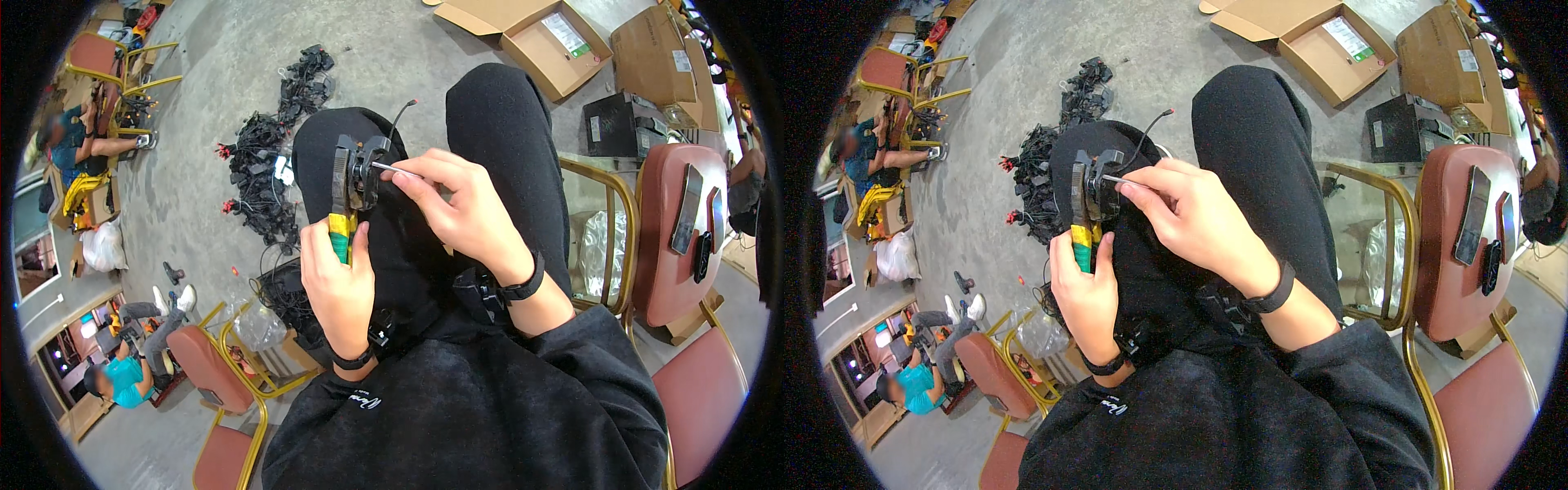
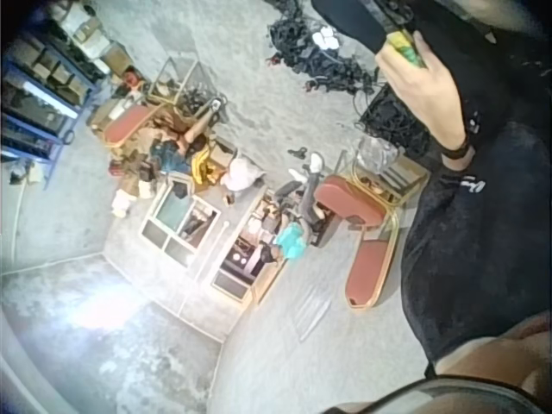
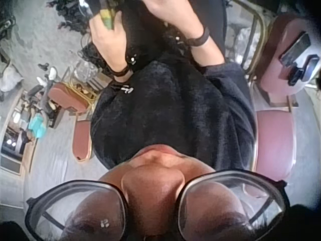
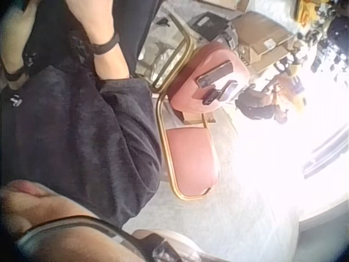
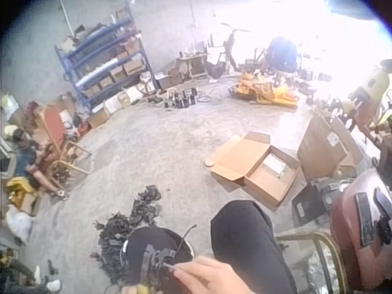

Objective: The person sits on the floor and uses a screwdriver to unscrew and disassemble a small black electronic component held in a clamp. They remove a screw, inspect the internal parts, and then reassemble the component by screwing it back together.

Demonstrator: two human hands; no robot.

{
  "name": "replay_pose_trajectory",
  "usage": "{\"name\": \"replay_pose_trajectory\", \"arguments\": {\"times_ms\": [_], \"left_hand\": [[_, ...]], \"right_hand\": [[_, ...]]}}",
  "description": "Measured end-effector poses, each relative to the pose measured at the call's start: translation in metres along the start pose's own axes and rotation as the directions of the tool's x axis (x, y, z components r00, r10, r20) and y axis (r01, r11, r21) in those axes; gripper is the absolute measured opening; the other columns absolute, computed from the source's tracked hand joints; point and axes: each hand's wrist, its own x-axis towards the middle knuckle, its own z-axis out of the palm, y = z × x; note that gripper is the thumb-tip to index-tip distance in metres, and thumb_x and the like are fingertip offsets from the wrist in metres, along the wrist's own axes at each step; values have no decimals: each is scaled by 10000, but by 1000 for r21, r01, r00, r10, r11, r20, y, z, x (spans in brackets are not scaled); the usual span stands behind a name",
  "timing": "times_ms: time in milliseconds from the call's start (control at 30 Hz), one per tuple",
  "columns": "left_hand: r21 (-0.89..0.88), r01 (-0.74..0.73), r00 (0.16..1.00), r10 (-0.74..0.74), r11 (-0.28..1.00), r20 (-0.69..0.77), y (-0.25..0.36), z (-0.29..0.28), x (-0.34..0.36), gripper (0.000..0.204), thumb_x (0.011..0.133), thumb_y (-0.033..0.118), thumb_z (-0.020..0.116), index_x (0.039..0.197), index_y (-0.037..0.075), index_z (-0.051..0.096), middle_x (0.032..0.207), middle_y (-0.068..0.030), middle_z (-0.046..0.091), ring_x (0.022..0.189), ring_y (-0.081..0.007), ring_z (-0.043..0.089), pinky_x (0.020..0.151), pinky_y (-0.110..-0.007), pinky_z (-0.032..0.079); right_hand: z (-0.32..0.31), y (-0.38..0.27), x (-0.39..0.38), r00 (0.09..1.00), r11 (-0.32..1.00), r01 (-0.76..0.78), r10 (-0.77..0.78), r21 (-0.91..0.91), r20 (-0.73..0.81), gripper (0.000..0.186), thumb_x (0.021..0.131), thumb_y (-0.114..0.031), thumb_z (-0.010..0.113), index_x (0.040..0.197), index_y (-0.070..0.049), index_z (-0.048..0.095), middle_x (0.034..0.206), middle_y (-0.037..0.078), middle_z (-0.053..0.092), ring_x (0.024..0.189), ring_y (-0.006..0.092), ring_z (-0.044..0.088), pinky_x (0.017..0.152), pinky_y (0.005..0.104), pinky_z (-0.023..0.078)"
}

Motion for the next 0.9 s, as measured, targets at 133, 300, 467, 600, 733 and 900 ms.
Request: {"name": "replay_pose_trajectory", "arguments": {"times_ms": [133, 300, 467, 600, 733, 900], "left_hand": [[1, -4, 1000, 4, 1000, 14, -1, 0, 0, 300, 877, 173, 714, 1021, -12, 527, 898, -174, 529, 837, -394, 573, 735, -444, 454], [-2, -9, 1000, 9, 1000, -13, -1, 1, 0, 325, 871, 189, 731, 1010, -21, 525, 888, -188, 523, 827, -402, 551, 742, -438, 451], [42, -19, 1000, 19, 999, -4, -2, 0, 0, 310, 878, 182, 715, 1022, -13, 522, 910, -185, 530, 846, -400, 566, 744, -444, 454], [-1, 8, 1000, -8, 1000, -15, 0, 1, -1, 329, 869, 195, 732, 1001, -18, 519, 896, -191, 527, 828, -409, 550, 748, -443, 451], [22, 8, 1000, -8, 1000, 7, 0, -1, 0, 293, 871, 172, 718, 1016, -4, 533, 909, -172, 537, 844, -394, 572, 741, -443, 453], [22, -8, 1000, 8, 1000, 4, 0, 0, -1, 305, 874, 178, 716, 1025, -12, 531, 918, -178, 542, 852, -398, 575, 739, -445, 455]], "right_hand": [[-1, -6, -1, 942, 924, -321, 289, 206, 174, 202, 953, -174, 628, 1043, -21, 724, 698, 117, 661, 599, 121, 599, 570, 271, 478], [-4, -13, 2, 887, 851, -447, 381, 276, 262, 207, 961, -178, 623, 1059, -25, 723, 686, 120, 671, 583, 101, 591, 556, 273, 474], [7, 1, -2, 999, 999, -31, 31, 11, -21, 161, 914, -135, 669, 1022, -28, 724, 809, 109, 651, 688, 191, 634, 642, 311, 511], [10, 3, 0, 979, 983, 162, -172, -90, -114, 132, 882, -104, 691, 981, -22, 716, 901, 111, 607, 787, 254, 638, 709, 338, 520], [3, -1, -1, 999, 999, 43, -44, -29, -30, 130, 899, -130, 681, 971, -29, 718, 829, 99, 620, 708, 233, 625, 654, 327, 504], [3, 1, -3, 983, 973, -166, 151, 160, 102, 172, 950, -161, 619, 992, -29, 721, 752, 113, 671, 613, 159, 590, 594, 301, 472]]}}
